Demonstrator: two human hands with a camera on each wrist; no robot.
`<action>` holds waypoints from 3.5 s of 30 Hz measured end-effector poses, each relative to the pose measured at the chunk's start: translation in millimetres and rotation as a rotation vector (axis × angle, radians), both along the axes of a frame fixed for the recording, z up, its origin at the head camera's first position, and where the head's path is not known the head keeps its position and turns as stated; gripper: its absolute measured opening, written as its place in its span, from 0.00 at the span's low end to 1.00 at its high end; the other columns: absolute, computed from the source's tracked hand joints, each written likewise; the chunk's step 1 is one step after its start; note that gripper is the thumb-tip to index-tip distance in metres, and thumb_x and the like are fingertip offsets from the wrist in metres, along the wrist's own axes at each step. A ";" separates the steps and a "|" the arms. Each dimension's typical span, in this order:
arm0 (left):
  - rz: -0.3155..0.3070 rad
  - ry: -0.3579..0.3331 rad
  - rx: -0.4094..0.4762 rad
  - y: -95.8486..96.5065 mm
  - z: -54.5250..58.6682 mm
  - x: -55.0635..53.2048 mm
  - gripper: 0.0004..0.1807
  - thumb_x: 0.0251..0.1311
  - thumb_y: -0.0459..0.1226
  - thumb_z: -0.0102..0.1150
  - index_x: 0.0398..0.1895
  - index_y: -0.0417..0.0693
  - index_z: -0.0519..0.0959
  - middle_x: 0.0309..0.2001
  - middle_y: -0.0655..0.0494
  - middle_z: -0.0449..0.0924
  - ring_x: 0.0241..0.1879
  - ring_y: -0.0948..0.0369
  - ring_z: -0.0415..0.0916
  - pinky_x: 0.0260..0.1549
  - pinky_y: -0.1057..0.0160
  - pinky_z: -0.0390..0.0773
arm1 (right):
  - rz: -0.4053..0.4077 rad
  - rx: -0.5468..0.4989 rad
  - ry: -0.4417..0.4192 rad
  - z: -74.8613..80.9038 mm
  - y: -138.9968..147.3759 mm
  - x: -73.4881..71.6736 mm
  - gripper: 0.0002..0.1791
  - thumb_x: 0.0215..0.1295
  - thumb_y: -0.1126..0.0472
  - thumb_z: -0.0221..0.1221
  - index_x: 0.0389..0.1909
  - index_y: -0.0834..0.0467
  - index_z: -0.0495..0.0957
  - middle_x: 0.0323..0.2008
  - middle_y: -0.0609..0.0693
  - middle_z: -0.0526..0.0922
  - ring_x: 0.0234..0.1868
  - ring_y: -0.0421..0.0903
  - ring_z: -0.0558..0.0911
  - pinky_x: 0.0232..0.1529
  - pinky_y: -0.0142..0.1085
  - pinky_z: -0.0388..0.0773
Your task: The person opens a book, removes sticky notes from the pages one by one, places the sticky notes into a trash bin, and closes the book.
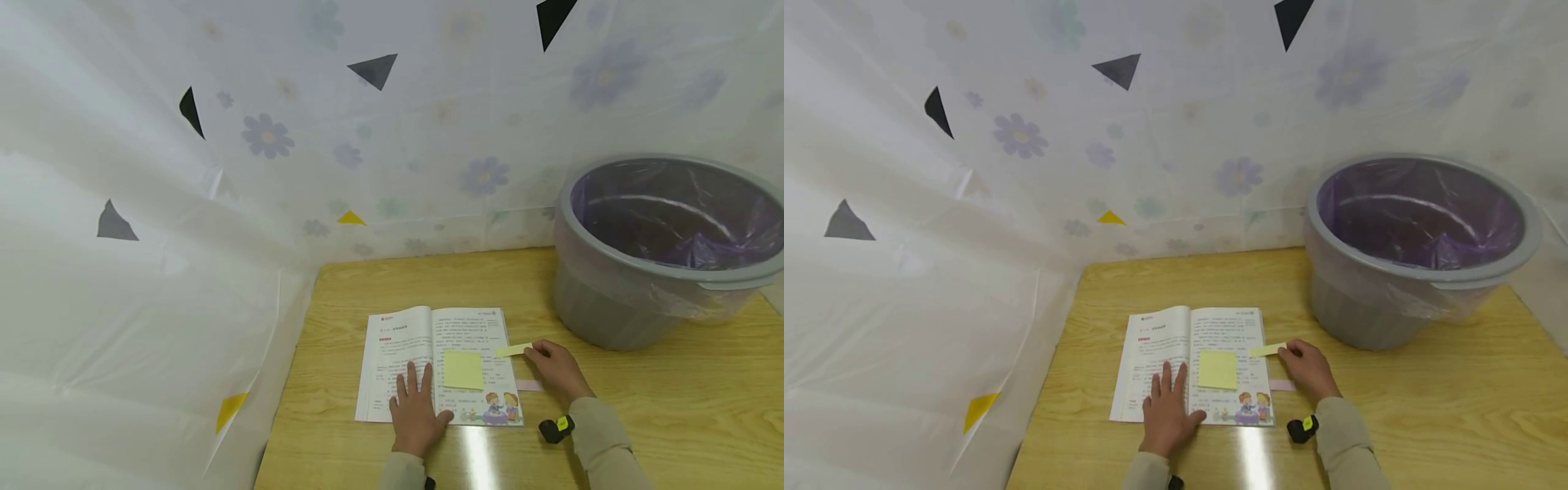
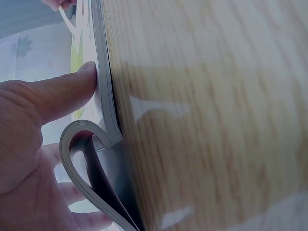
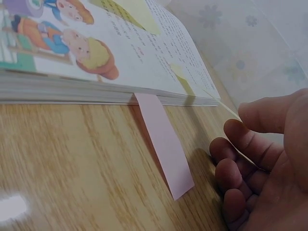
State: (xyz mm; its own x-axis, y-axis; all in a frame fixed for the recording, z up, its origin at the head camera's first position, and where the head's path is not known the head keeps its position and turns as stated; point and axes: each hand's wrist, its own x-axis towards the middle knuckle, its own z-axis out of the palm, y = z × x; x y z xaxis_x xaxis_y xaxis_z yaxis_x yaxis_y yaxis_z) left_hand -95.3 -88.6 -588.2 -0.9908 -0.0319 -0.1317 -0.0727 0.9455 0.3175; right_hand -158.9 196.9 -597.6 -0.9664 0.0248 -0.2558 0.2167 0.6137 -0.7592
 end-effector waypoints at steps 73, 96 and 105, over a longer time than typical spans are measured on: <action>0.008 -0.008 0.008 -0.2 0.8 -0.5 0.53 0.45 0.55 0.74 0.76 0.61 0.59 0.79 0.46 0.51 0.76 0.38 0.53 0.64 0.29 0.63 | -0.003 0.011 0.007 4.5 0.5 0.4 0.21 0.75 0.51 0.50 0.50 0.66 0.75 0.51 0.66 0.79 0.48 0.57 0.77 0.50 0.52 0.73; 0.011 -0.014 0.024 0.9 4.9 1.2 0.53 0.45 0.54 0.75 0.76 0.59 0.59 0.79 0.45 0.50 0.76 0.38 0.52 0.65 0.29 0.62 | 0.010 0.011 0.056 -3.6 5.2 0.8 0.18 0.74 0.50 0.51 0.44 0.63 0.77 0.44 0.60 0.81 0.39 0.47 0.75 0.42 0.40 0.72; 0.010 -0.014 0.027 0.8 6.1 -0.2 0.53 0.46 0.53 0.75 0.76 0.59 0.59 0.79 0.45 0.50 0.76 0.38 0.51 0.65 0.29 0.62 | 0.008 0.000 0.043 -3.0 4.5 0.6 0.20 0.75 0.49 0.50 0.45 0.64 0.76 0.45 0.61 0.81 0.40 0.48 0.75 0.41 0.40 0.72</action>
